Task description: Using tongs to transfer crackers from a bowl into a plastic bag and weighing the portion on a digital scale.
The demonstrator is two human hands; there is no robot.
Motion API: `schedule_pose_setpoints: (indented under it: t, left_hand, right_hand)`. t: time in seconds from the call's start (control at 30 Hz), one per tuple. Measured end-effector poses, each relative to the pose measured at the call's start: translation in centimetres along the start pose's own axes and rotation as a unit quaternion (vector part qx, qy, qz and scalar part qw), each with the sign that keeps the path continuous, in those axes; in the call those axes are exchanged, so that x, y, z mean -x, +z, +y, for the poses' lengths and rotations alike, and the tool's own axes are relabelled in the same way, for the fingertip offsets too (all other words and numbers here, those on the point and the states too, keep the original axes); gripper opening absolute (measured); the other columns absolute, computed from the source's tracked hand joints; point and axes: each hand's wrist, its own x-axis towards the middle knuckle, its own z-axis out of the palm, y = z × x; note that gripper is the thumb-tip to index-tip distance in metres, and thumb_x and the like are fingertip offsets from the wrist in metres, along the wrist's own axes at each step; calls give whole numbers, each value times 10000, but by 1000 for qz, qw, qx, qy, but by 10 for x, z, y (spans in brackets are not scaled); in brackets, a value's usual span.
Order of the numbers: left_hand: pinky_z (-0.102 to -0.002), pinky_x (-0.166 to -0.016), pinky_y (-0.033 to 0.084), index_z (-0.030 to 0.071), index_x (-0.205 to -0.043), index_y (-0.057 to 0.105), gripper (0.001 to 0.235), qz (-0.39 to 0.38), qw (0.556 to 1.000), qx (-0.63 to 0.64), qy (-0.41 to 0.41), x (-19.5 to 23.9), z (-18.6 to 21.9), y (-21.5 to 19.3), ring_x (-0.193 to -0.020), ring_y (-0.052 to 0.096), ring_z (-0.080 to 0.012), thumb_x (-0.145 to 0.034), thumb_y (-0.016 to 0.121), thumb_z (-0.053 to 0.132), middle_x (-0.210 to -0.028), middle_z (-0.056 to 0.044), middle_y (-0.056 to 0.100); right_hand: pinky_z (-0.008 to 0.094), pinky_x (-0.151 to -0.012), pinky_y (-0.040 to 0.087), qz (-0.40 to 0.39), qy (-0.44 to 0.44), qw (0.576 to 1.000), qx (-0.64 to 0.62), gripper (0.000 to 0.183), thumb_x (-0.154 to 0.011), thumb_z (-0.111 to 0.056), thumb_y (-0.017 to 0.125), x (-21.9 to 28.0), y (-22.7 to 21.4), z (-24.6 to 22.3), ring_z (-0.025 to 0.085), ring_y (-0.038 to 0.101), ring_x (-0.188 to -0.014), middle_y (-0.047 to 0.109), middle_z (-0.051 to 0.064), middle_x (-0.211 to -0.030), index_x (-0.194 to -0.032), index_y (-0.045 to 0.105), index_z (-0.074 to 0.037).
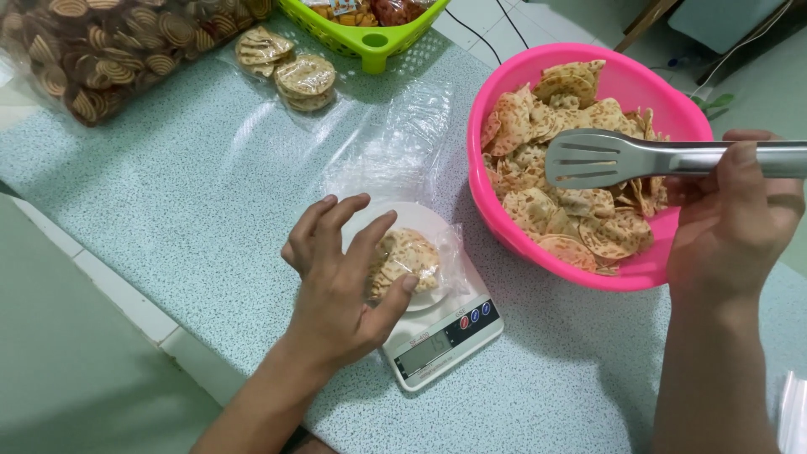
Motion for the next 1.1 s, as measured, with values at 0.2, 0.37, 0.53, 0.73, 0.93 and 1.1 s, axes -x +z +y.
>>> schedule_pose_setpoints:
  t: [0.2, 0.37, 0.53, 0.73, 0.93, 1.1]
  left_hand:
    - [-547, -1092, 235, 111, -1304, 603, 627, -27, 999, -16, -6, 0, -1, 3, -1394, 279, -377, -920, 462, 585, -1441, -162, 444]
    - [-551, -1088, 216, 103, -1277, 622, 601, -41, 999, -11, -9, 0, 1, 1, -1408, 263, -370, -922, 488, 570, -1454, -161, 440]
    - [-535, -1071, 222, 105, -1268, 636, 587, -34, 999, -7, -7, 0, 2, 0, -1407, 276, -371, -925, 500, 561, -1447, -149, 453]
    - [-517, -1090, 242, 106, -1435, 478, 708, -48, 999, -5, 2, -1, 4, -3, -1437, 299, -311, -946, 380, 610, -1466, -136, 451]
    - [-593, -1144, 151, 44, -1524, 338, 918, -119, 992, 44, -6, -5, 4, -11, -1506, 219, -359, -922, 207, 724, -1555, -202, 401]
    - [-534, -1133, 134, 108, -1538, 363, 1029, -122, 991, 6, 49, -6, -1, -12, -1523, 254, -331, -769, 569, 759, -1550, -145, 468]
  right_hand:
    - [244, -815, 534, -23, -23, 997, 70, 383, -1120, -493, 597, -1, -10, 7, 128, 620, -894, 578, -5, -1016, -1303, 543, -161]
    - [230, -846, 538, -13, -7, 998, 62, 347, -1135, -456, 568, -3, -12, 13, 114, 590, -895, 536, -10, -1050, -1331, 510, -175]
    - [223, -878, 545, -17, -6, 998, 65, 370, -1137, -481, 566, -3, -13, 14, 108, 595, -947, 537, -24, -1100, -1354, 499, -189]
    - [225, -892, 535, -18, -16, 998, 58, 360, -1147, -476, 574, -4, -14, 21, 96, 578, -993, 523, -46, -1153, -1375, 495, -209]
    - [204, -827, 541, -6, -5, 999, 35, 327, -1127, -421, 609, -7, -11, 20, 105, 622, -955, 569, -25, -1152, -1340, 532, -185]
    - [215, -747, 517, -3, -3, 999, 42, 413, -1043, -436, 650, -2, 0, 4, 116, 609, -849, 593, 6, -1044, -1300, 574, -122]
